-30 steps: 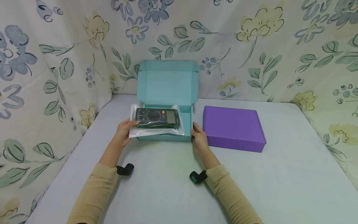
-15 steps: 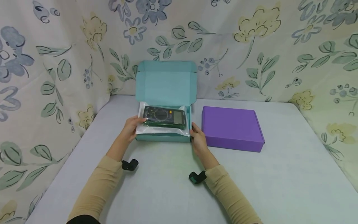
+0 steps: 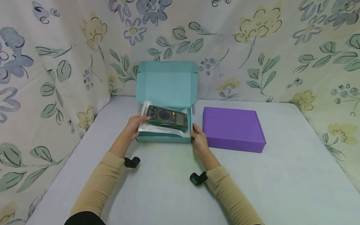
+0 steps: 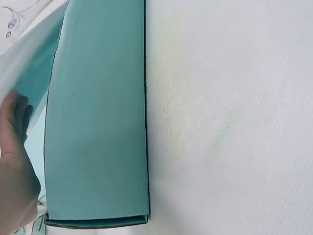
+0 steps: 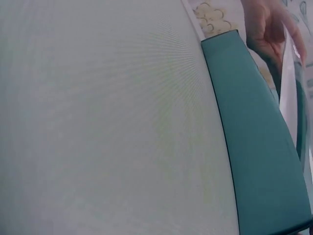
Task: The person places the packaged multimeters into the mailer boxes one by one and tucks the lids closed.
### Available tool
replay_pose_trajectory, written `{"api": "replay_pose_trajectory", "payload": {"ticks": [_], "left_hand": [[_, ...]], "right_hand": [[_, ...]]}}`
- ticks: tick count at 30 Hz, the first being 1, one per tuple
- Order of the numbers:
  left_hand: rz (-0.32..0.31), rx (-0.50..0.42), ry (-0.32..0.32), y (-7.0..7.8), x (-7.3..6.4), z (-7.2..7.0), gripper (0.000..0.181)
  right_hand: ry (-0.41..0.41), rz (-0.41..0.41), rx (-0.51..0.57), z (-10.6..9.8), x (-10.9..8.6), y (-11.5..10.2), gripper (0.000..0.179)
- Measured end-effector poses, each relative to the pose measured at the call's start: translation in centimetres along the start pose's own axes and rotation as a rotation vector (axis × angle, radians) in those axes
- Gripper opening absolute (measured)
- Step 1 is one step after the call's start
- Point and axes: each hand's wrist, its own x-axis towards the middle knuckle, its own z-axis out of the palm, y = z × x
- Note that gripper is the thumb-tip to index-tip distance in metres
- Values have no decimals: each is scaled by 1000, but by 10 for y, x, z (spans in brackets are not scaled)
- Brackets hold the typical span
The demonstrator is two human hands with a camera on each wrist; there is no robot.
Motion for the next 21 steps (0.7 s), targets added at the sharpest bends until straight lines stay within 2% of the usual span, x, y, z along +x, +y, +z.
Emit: {"api": "replay_pose_trajectory", "payload": {"ticks": [7,13,16,21], "left_hand": [[-23,6,-8,-3,-2,0,64],[-109,61,21,-1,-5,-2,64],[-132,153,48,1,-6,-2,66],[-130,331,64,4,-6,-3,66]], "right_hand": [[3,-7,-5,1,0,0,51],[-4,-2,-11,2,1,1,52],[-2,-2,-11,1,1,1,52],[4,8,-8,0,1,1,52]]}}
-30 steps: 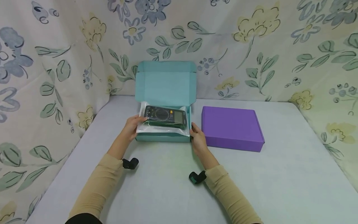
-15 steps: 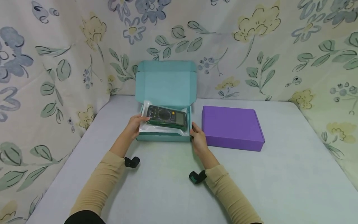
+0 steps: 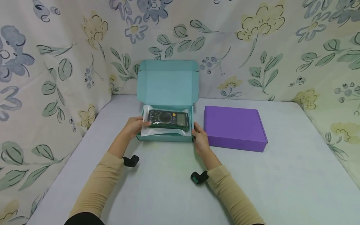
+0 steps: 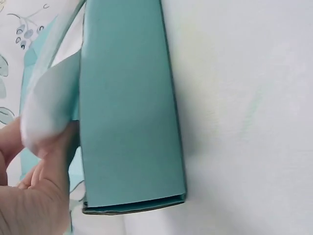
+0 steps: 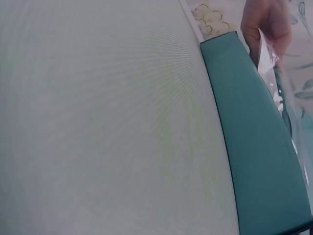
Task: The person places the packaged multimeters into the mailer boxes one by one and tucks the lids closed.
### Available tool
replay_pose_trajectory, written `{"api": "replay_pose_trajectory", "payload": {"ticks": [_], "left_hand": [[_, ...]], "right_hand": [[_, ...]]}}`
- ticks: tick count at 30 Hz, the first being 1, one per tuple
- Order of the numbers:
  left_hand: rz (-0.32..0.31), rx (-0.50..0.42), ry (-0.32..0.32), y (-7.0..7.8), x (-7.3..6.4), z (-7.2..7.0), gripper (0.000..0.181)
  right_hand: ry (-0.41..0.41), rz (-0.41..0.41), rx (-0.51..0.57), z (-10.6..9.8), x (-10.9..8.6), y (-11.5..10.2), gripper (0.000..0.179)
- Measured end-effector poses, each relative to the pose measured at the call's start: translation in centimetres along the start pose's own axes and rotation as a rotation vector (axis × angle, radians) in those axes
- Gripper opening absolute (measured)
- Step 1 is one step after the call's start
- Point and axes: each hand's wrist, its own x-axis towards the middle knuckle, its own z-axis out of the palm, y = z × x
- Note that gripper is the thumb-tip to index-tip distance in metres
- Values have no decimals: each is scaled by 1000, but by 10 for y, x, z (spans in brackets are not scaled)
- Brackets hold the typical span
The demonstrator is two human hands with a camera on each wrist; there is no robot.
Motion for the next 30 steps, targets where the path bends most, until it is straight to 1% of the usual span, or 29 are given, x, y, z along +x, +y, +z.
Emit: {"api": "replay_pose_trajectory", "payload": {"ticks": [4,9,11,14,16,18,20,21,23,24,25,26,28,29,30], "left_hand": [[11,97,-5,4,1,0,60],[-7,181,1,9,6,-2,60],[-15,225,36,11,8,-2,60],[-12,314,115,12,12,-2,60],[5,388,182,12,14,0,57],[21,466,224,13,15,3,54],[32,540,245,14,15,7,48],[38,585,246,15,16,9,46],[38,626,217,15,18,12,43],[26,624,191,15,19,12,44],[11,596,163,14,21,13,43],[0,561,128,13,23,12,48],[-46,434,54,12,27,11,59],[-55,366,7,11,29,9,69],[-69,291,-31,11,30,7,75]], "right_hand": [[-4,-1,-1,0,0,0,51],[1,0,-9,0,0,1,51],[2,0,-9,1,0,1,51],[1,-2,-6,0,0,0,51],[-1,-2,-5,0,0,0,51],[-2,-4,-5,0,0,0,51],[-4,-2,-6,0,0,-1,51],[-2,-1,-7,0,-1,-1,51],[-6,-3,-6,0,0,0,51],[-4,-1,-5,0,0,0,51],[-3,0,-5,0,0,0,51],[-2,2,-5,1,0,0,51],[-4,3,-5,1,0,-1,51],[-5,3,-5,1,0,-1,51],[-1,2,-4,1,0,-1,51]]}}
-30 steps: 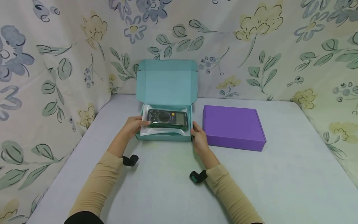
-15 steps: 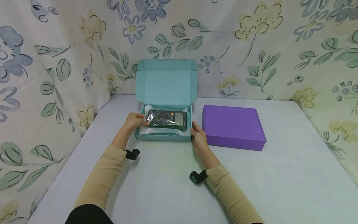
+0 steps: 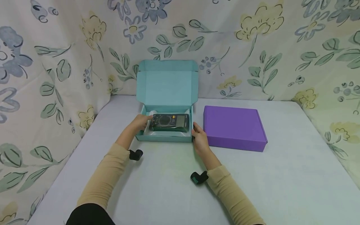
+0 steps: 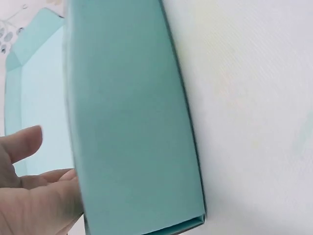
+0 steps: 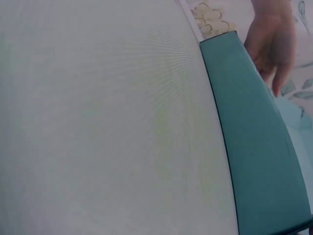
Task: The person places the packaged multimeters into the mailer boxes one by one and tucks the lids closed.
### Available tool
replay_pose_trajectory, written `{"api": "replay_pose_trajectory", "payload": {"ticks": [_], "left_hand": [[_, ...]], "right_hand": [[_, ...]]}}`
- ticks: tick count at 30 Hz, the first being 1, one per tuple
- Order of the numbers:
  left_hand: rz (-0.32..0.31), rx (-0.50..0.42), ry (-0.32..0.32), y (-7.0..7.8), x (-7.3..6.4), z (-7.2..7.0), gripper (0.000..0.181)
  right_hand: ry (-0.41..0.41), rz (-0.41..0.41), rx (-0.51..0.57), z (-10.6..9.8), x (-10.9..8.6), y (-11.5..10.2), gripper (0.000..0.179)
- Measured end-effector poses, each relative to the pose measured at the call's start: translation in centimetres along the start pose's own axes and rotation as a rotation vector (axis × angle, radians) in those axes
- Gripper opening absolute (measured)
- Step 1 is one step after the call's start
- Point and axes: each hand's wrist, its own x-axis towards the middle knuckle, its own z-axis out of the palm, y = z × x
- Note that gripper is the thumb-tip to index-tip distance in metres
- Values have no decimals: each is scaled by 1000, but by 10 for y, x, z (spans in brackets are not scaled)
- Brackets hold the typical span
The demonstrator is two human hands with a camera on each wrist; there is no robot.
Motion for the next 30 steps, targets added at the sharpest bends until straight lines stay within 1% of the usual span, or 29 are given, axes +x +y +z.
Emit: {"api": "replay_pose_trajectory", "payload": {"ticks": [2,4,5,7,9,11,13,16,18,20,22,25,27,30], "left_hand": [[4,-124,-71,-1,-1,-3,83],[10,-225,-121,0,-4,-4,82],[15,-268,-136,0,-6,-4,80],[-4,-335,-136,2,-11,-3,74],[-13,-374,-138,3,-15,-1,73],[-25,-397,-134,3,-17,0,72],[-29,-399,-128,2,-16,0,72],[-17,-385,-123,0,-14,0,71],[8,-376,-119,-1,-13,-2,70],[17,-394,-118,2,-16,-6,69],[16,-422,-97,7,-21,-12,68],[-19,-501,-55,17,-28,-23,67],[-30,-554,-29,22,-32,-30,67],[-36,-644,-17,27,-34,-40,66]], "right_hand": [[0,-3,0,0,0,0,51],[-1,-7,-1,0,0,-1,51],[-1,-7,1,0,-1,-1,51],[-2,-7,3,-1,0,-1,51],[-3,-8,7,-1,0,0,51],[-4,-7,12,-1,1,0,51],[-4,-7,1,-1,0,0,51],[-19,-6,-115,-1,-1,-3,51],[-40,16,-228,-3,-2,-8,52],[-64,42,-337,-5,-4,-16,52],[-87,72,-386,-7,-5,-24,52],[-124,101,-389,-11,-5,-37,52],[-185,108,-404,-15,-4,-45,52],[-279,103,-439,-21,-1,-57,56]]}}
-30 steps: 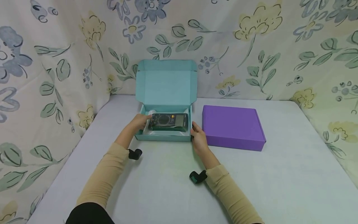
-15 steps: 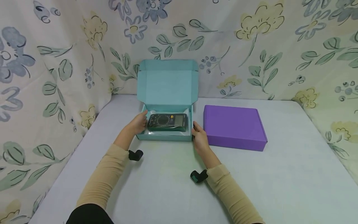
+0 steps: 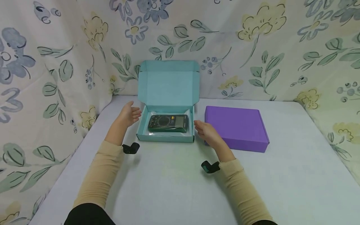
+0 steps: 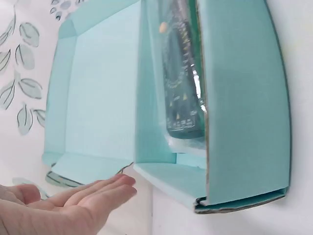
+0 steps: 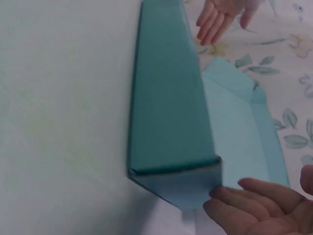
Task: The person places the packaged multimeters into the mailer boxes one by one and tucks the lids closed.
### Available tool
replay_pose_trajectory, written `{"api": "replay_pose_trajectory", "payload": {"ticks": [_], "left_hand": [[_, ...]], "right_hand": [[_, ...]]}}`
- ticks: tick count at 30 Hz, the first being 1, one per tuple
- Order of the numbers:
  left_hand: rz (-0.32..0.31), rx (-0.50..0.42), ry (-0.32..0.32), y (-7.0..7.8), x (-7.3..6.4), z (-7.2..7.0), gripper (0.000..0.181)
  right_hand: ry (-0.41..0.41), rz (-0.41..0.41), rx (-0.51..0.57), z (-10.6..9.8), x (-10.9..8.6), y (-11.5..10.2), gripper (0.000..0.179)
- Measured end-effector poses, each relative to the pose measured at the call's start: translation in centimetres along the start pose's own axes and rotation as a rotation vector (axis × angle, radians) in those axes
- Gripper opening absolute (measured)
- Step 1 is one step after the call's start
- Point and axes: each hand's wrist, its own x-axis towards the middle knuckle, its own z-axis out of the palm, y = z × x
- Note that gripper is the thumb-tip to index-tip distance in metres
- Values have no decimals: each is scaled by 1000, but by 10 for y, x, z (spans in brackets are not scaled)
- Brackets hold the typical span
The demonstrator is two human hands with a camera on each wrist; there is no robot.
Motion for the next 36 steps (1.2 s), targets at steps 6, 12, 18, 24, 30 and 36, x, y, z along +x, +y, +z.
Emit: {"api": "replay_pose_trajectory", "payload": {"ticks": [6,12,18,24,30,36], "left_hand": [[26,-213,57,10,6,-12,62],[64,-408,72,16,27,-18,62],[57,-474,26,21,46,-17,63],[100,-466,11,22,54,-13,64],[143,-455,27,21,57,-9,64],[149,-388,-28,20,57,-10,67]], "right_hand": [[-5,-12,176,-18,14,-16,62],[142,0,647,-26,45,-30,61],[291,23,981,-25,68,-31,61],[281,-17,1052,-25,78,-31,62],[256,-46,980,-26,82,-32,60],[217,-79,870,-22,86,-34,62]]}}
